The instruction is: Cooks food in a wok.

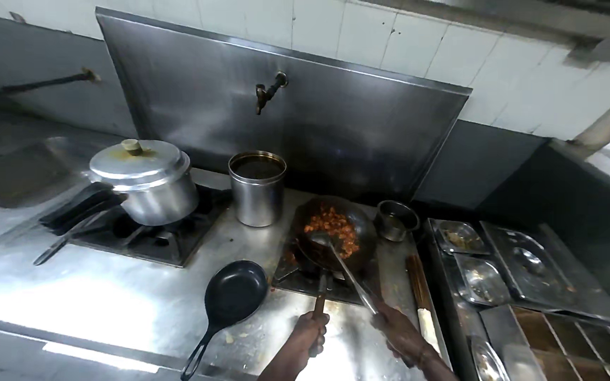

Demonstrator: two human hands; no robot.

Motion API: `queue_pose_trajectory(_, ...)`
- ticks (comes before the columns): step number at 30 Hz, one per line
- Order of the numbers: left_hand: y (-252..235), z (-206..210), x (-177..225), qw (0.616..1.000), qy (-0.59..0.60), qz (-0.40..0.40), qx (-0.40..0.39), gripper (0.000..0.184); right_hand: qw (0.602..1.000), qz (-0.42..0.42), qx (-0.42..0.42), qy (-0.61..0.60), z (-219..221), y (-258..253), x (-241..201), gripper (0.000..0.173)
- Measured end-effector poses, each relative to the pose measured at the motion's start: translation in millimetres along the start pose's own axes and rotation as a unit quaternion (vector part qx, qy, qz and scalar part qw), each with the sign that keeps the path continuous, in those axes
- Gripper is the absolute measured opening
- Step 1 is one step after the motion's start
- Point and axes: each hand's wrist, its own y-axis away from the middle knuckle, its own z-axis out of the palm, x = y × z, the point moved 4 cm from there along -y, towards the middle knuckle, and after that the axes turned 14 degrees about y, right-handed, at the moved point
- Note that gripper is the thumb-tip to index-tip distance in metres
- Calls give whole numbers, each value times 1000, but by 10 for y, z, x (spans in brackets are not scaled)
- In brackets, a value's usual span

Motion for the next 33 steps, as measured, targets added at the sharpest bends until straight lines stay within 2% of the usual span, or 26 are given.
queue_pose_trajectory(2, 16, -11, 22, 1000, -2, -6, -1, 17, 997, 0, -8, -75, -19, 161, 133, 64)
queue_pose_trajectory(4, 20, -12, 42, 1000, -1, -10, -6, 17, 991, 9, 20, -130, -28, 203, 147, 63)
queue_pose_trajectory(7, 16, -8, 43, 1000, -4, -20, -7, 17, 976, 30, 102, -189, -66, 6, -16, 64)
queue_pose_trajectory(9, 9, -19, 41, 1000, -5, -19, -8, 16, 962, 38, 121, -242, -106, -220, -200, 62)
queue_pose_trajectory(12, 2, -34, 45, 1000, -10, -19, -8, 16, 941, 24, 76, -330, -101, -545, -420, 55)
queue_pose_trajectory(14, 4, -41, 56, 1000, -12, -18, -7, 15, 946, 8, 23, -323, -28, -615, -473, 58)
queue_pose_trajectory(16, 17, -46, 73, 1000, -14, -18, -6, 16, 961, -22, -18, -275, 64, -524, -418, 61)
queue_pose_trajectory(19, 24, -45, 104, 1000, -20, -22, -3, 17, 988, -42, -52, -142, 54, -188, -126, 68)
queue_pose_trajectory(22, 24, -49, 113, 999, -32, -28, 1, 16, 998, -31, -14, 58, -190, 70, 279, 71)
queue_pose_trajectory(24, 22, -37, 122, 999, -39, -30, -1, 16, 975, -5, 28, 222, -437, 247, 241, 66)
queue_pose_trajectory(26, 16, -20, 119, 999, -42, -32, 0, 15, 934, 30, 67, 350, -584, 363, -14, 62)
queue_pose_trajectory(29, -27, -32, 107, 999, -38, -30, 2, 14, 899, 24, 147, 411, -634, 173, -422, 58)
queue_pose_trajectory(33, -13, -43, 91, 999, -44, -25, 5, 16, 895, 70, 213, 386, -652, -366, -531, 61)
